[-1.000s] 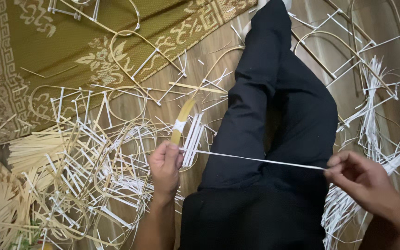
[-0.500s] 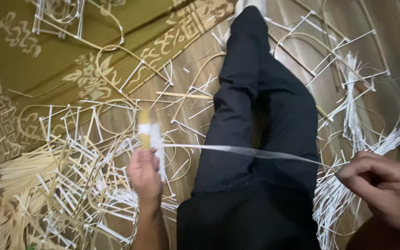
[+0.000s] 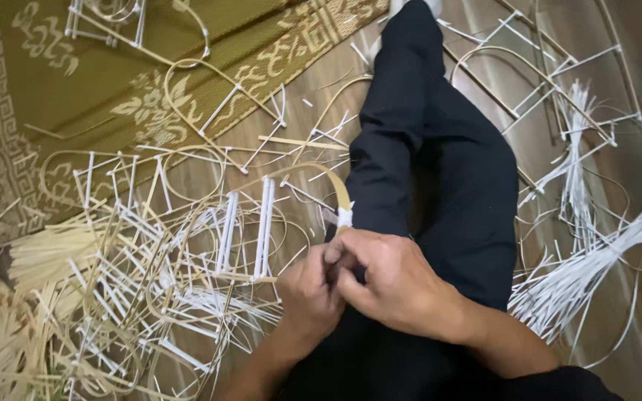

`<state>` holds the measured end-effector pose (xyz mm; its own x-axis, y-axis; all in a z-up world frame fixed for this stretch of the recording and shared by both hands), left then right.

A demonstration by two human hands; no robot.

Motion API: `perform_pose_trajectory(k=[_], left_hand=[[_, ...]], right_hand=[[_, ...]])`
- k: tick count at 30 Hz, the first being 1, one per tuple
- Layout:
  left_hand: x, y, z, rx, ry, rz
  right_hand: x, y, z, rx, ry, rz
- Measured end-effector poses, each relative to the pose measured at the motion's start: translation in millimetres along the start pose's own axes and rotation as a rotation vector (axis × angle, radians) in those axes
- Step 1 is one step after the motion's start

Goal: The person sits on the floor and weaves white plastic strips around a curved bamboo frame. They repeatedly wrap the strips, pull them tight, and use scissors to trim excess material.

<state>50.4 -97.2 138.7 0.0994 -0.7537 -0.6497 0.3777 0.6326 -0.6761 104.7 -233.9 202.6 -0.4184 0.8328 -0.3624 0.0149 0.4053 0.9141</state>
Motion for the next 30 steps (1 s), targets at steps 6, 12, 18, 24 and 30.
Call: perform_pose_trajectory(k=[6, 12, 18, 24, 30], left_hand=[[5.3, 0.3, -1.9, 0.028, 0.039, 0.071], [9.9, 0.8, -2.8, 0.075, 0.031, 0.064], [8.2, 5.5, -5.4, -0.018, 0.056, -0.031], [-5.9, 19.9, -9.0, -0.324, -0.062, -0.415], [-0.2, 22.4, -12.4, -0.283, -0.066, -0.547]], right_hand=[[-0.2, -7.6, 2.4, 0.067, -0.056, -0.126], [11.6, -8.1, 3.9, 0.028, 0.078, -0.162], [3.5, -7.2, -4.5, -0.122, -0.018, -0.154], [-19.4, -27.3, -5.0, -0.161, -0.066, -0.140], [18.8, -54.5, 4.1, 0.184, 0.273, 0.072]])
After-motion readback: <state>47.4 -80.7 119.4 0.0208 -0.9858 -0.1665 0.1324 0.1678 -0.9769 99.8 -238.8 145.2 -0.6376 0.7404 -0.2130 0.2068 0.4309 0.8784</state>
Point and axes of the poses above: each hand's wrist, its own z-axis towards the middle knuckle, its own x-axis out of the palm, y = z × x, the point moved 5 cm from there along z, towards the middle knuckle, and after that the axes turned 11 degrees about x, right-handed, at the moved point
